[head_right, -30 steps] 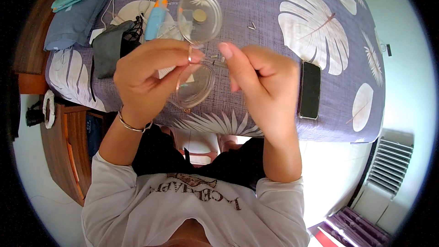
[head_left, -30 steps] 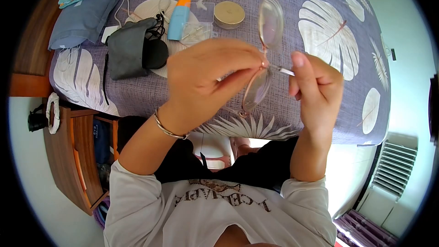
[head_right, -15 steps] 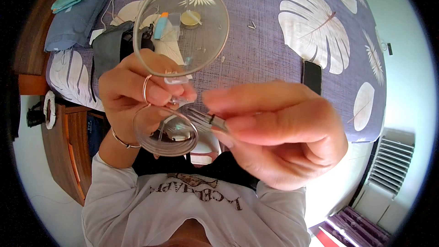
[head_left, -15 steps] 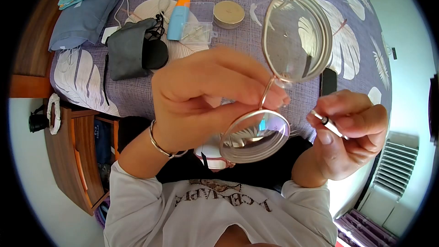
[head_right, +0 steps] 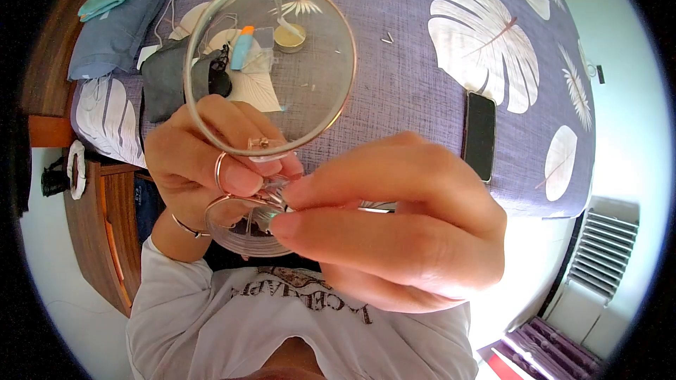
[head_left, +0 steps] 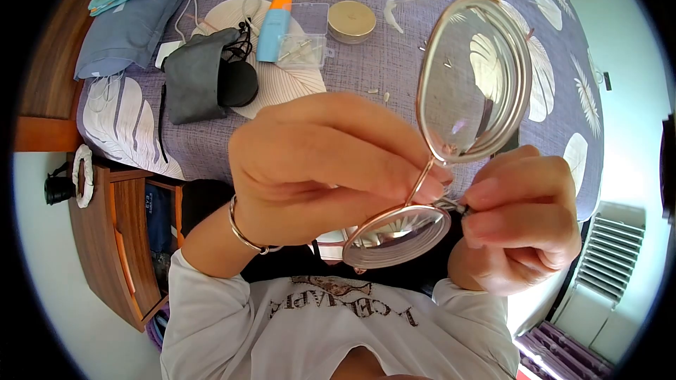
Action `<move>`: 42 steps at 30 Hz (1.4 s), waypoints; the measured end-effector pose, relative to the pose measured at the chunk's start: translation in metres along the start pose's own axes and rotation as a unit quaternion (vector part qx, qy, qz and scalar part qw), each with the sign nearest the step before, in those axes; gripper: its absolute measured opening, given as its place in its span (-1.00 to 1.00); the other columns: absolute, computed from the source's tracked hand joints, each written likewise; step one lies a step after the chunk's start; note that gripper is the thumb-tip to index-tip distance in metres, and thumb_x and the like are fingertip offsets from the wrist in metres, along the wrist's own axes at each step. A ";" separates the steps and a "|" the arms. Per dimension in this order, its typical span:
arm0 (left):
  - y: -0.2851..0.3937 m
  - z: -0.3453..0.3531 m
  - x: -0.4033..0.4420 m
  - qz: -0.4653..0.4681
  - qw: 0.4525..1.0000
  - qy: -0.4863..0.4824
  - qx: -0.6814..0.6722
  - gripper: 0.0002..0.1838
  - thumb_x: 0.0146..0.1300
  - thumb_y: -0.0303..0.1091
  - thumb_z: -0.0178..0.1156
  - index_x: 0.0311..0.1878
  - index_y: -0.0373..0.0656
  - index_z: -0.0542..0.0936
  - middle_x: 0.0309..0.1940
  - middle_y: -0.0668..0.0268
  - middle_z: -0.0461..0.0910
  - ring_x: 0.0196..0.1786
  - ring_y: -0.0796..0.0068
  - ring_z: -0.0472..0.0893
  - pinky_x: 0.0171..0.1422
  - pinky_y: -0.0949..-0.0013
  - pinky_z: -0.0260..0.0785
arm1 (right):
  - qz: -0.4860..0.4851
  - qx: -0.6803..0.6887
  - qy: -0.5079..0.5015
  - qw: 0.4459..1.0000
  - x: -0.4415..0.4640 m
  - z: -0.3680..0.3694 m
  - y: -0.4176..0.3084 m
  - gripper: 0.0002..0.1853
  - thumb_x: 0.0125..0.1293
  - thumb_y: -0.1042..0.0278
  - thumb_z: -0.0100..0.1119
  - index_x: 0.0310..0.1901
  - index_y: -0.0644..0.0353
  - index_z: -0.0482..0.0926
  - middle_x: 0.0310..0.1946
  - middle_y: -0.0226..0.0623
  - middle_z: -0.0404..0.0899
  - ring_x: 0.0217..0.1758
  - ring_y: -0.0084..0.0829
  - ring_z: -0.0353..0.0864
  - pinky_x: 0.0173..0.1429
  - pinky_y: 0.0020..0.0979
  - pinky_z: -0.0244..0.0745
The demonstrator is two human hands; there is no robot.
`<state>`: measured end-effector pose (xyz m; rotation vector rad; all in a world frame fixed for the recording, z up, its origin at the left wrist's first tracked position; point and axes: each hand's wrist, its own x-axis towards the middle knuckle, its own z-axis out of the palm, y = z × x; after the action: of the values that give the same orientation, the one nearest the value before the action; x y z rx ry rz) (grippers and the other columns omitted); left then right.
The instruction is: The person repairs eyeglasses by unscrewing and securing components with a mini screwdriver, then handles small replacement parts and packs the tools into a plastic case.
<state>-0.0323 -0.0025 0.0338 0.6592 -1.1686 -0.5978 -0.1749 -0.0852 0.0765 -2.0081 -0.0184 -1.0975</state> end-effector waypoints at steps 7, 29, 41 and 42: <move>0.004 0.002 0.000 0.012 1.000 -0.004 0.014 -0.86 -0.12 -0.44 0.29 -0.51 -0.21 0.51 -0.42 0.18 0.44 -0.44 0.29 0.54 -0.39 0.32 0.52 | -0.019 0.000 -0.057 0.998 0.004 -0.011 -0.005 -0.76 -0.08 0.55 0.20 -0.31 0.23 0.45 -0.44 -0.22 0.41 -0.55 -0.47 0.33 -0.55 -0.59 0.24; 0.011 0.009 -0.004 -0.021 0.996 0.057 0.061 -0.83 -0.15 -0.42 0.30 -0.58 -0.31 0.53 -0.49 0.20 0.44 -0.45 0.29 0.53 -0.41 0.35 0.53 | 0.012 -0.032 -0.031 0.999 -0.002 -0.005 -0.012 -0.70 -0.10 0.58 0.26 -0.38 0.14 0.33 -0.45 -0.21 0.46 -0.53 -0.47 0.36 -0.48 -0.60 0.29; 0.005 -0.002 0.006 -0.022 0.965 -0.010 0.261 -0.85 -0.10 -0.67 0.18 -0.38 -0.33 0.53 -0.34 0.11 0.50 -0.30 0.38 0.54 -0.23 0.47 0.40 | -0.020 -0.035 -0.051 0.998 0.005 -0.009 0.022 -0.76 -0.08 0.80 0.04 -0.33 0.37 0.34 -0.41 0.00 0.48 -0.39 -0.35 0.49 -0.35 -0.51 0.39; 0.002 -0.003 0.004 -0.022 0.965 -0.010 0.262 -0.85 -0.10 -0.67 0.18 -0.38 -0.33 0.53 -0.34 0.11 0.50 -0.30 0.38 0.54 -0.23 0.47 0.40 | -0.023 -0.040 -0.007 0.999 0.003 -0.005 0.026 -0.77 -0.09 0.82 0.03 -0.35 0.37 0.34 -0.42 0.00 0.48 -0.37 -0.33 0.51 -0.35 -0.49 0.40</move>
<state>-0.0284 -0.0035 0.0371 1.1314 -1.3454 -0.3275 -0.1668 -0.1068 0.0631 -2.0961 -0.0286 -1.1293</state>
